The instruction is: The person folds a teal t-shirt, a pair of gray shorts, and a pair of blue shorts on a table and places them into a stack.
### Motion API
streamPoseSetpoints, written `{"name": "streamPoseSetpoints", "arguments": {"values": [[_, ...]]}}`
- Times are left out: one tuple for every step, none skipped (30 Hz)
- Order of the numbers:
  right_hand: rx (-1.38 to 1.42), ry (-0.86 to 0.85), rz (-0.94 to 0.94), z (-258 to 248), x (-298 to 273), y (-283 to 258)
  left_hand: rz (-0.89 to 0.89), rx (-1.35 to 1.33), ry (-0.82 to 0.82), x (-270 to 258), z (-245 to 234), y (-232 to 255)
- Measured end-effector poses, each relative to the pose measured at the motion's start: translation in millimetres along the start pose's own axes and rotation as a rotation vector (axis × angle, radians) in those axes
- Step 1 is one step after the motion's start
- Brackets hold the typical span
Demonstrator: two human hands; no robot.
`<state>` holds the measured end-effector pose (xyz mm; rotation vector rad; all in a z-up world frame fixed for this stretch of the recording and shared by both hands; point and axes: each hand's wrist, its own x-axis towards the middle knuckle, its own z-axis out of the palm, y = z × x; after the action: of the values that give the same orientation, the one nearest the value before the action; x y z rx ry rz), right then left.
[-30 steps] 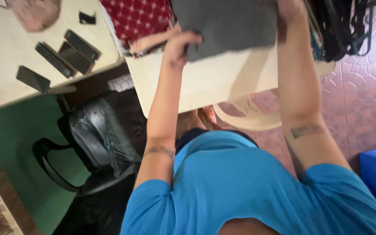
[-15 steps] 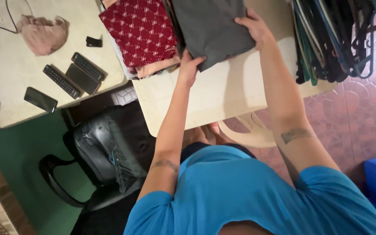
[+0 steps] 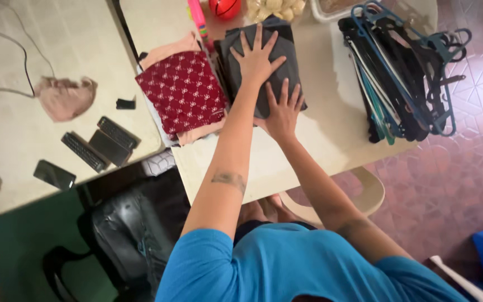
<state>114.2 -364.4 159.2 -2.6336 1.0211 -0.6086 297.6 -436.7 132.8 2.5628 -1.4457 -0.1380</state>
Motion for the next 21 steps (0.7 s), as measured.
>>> {"name": "streamPoseSetpoints", "arguments": {"values": [[-0.018, -0.021, 0.020, -2, -10, 0, 0.006, -0.003, -0.008, -2, 0, 2], [-0.022, -0.025, 0.030, -2, -15, 1, -0.018, -0.018, 0.020, -5, -1, 3], [-0.032, -0.023, -0.006, -3, -14, 2, -0.049, -0.032, 0.057, -5, -5, 3], [-0.042, -0.021, -0.042, -6, -12, 4, -0.051, -0.034, 0.059, -8, -8, 5], [-0.041, -0.020, -0.050, -9, -9, 5, -0.068, -0.053, 0.048, -11, -12, 5], [-0.013, -0.089, -0.053, -13, -6, 9, -0.084, -0.072, 0.038, -16, -16, 5], [0.017, -0.166, -0.054, -17, -7, 11, -0.093, -0.073, 0.037, -24, -19, 4], [0.019, -0.172, -0.060, -22, -10, 16, -0.026, -0.091, 0.189, -32, -24, 2], [0.140, -0.111, -0.070, -31, -12, 26, 0.037, -0.111, 0.346, -42, -30, 0], [0.262, -0.051, -0.080, -37, -18, 33, 0.023, -0.112, 0.350, -62, -35, -2], [0.267, -0.065, -0.101, -42, -32, 35, 0.124, -0.229, 0.429, -96, -39, -8], [0.373, 0.060, -0.072, -47, -55, 37, 0.228, -0.343, 0.507, -134, -42, -11], [0.483, 0.169, -0.040, -49, -84, 37, 0.185, -0.374, 0.504, -182, -41, -9], [0.426, 0.117, -0.069, -43, -111, 30, 0.143, -0.406, 0.501, -235, -38, -6], [0.372, 0.066, -0.115, -34, -133, 21, 0.170, -0.566, 0.496, -288, -37, -10], [0.453, -0.013, -0.161, -23, -166, 6, -0.001, -0.571, 0.421, -343, -33, -2], [0.541, -0.093, -0.222, -9, -192, -13, -0.075, -0.666, 0.407, -395, -30, -2], [0.542, -0.404, -0.283, 5, -214, -32, -0.247, -0.742, 0.336, -440, -26, -1], [0.520, -0.730, -0.350, 15, -237, -49, -0.366, -0.731, 0.349, -484, -20, -2], [0.491, -0.847, -0.530, 25, -258, -69, -0.485, -0.722, 0.361, -523, -14, -6], [0.462, -0.953, -0.717, 31, -279, -87, -0.544, -0.710, 0.398, -560, -6, -10]]}}
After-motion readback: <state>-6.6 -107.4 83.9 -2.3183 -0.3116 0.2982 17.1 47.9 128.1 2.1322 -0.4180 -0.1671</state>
